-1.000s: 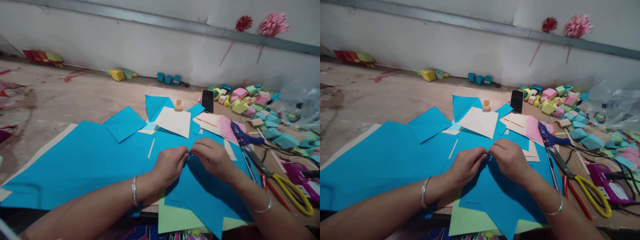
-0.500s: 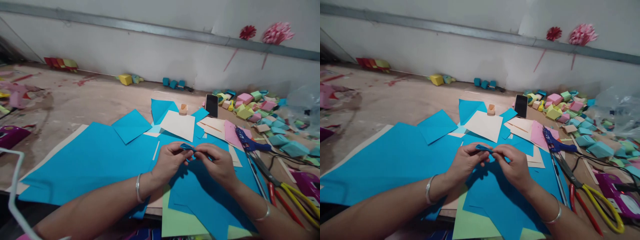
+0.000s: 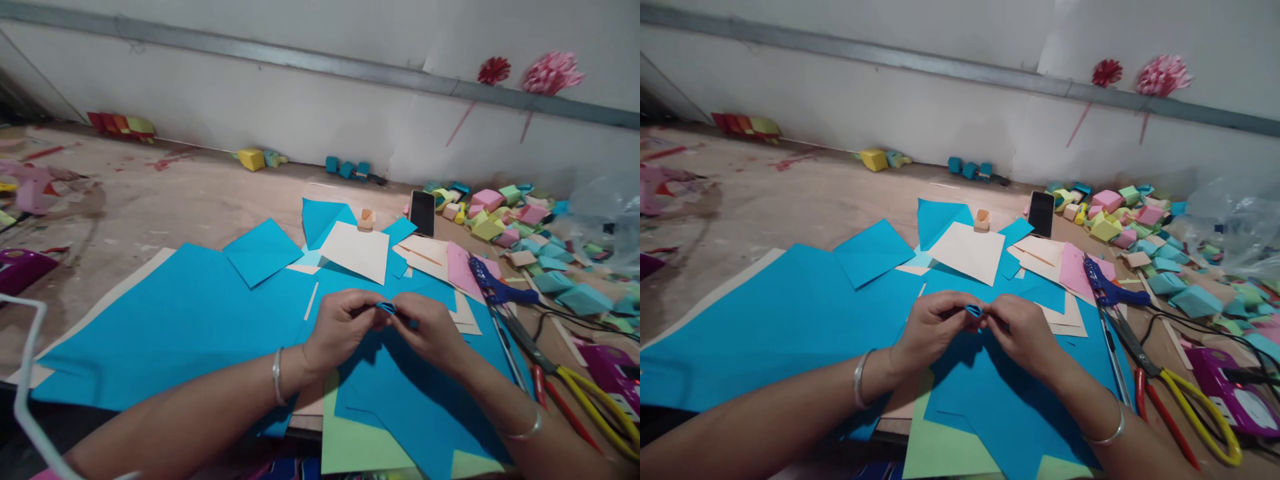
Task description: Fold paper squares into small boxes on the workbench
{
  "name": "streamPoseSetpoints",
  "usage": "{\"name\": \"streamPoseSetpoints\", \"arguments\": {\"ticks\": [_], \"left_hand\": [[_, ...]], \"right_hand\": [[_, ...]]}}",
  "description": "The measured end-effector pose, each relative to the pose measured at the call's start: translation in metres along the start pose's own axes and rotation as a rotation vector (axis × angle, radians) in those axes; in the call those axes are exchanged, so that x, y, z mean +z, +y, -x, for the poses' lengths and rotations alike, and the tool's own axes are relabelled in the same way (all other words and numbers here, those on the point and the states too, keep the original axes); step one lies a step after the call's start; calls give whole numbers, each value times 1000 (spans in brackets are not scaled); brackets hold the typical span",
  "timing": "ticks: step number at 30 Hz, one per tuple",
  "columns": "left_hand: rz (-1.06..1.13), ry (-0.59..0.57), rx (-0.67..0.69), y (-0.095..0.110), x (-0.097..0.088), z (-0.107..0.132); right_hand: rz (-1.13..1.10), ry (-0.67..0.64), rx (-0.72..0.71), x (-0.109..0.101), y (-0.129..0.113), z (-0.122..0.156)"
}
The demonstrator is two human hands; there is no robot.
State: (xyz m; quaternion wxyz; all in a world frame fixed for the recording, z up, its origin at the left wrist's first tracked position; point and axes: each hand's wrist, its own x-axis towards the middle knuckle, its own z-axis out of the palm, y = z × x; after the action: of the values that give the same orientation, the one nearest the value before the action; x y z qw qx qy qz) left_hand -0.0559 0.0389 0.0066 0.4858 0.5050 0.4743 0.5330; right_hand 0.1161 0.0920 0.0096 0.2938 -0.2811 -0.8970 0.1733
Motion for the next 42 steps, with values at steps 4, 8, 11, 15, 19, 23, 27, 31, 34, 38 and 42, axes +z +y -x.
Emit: {"name": "streamPoseSetpoints", "arguments": {"ticks": [4, 8, 11, 15, 19, 23, 27, 31, 34, 38, 42], "left_hand": [[-87, 22, 32, -6, -1, -3], [-211, -4, 41, -12, -3, -6], [-284, -30, 66, -12, -4, -7], [-384, -42, 97, -8, -5, -7], [-443, -55, 106, -4, -5, -7], [-483, -58, 112, -5, -5, -7], [-475, -44, 116, -7, -5, -7], [-467, -43, 114, -7, -5, -7], [-486, -52, 118, -7, -5, -8], [-478, -61, 120, -8, -5, -8], [-509, -57, 125, -10, -6, -7]], "right_hand": [[-23, 108, -37, -15, -3, -2], [7, 162, -83, -22, -10, 0], [25, 136, -99, -20, -11, 1], [24, 138, -94, -17, -11, 1], [25, 116, -103, -18, -11, 0], [29, 119, -82, -18, -10, 0], [100, 129, -96, -19, -10, -1], [164, 111, -112, -20, -7, 0], [157, 85, -115, -19, -6, 1], [145, 95, -107, -17, -7, 1], [88, 85, -83, -15, -10, 0]]}}
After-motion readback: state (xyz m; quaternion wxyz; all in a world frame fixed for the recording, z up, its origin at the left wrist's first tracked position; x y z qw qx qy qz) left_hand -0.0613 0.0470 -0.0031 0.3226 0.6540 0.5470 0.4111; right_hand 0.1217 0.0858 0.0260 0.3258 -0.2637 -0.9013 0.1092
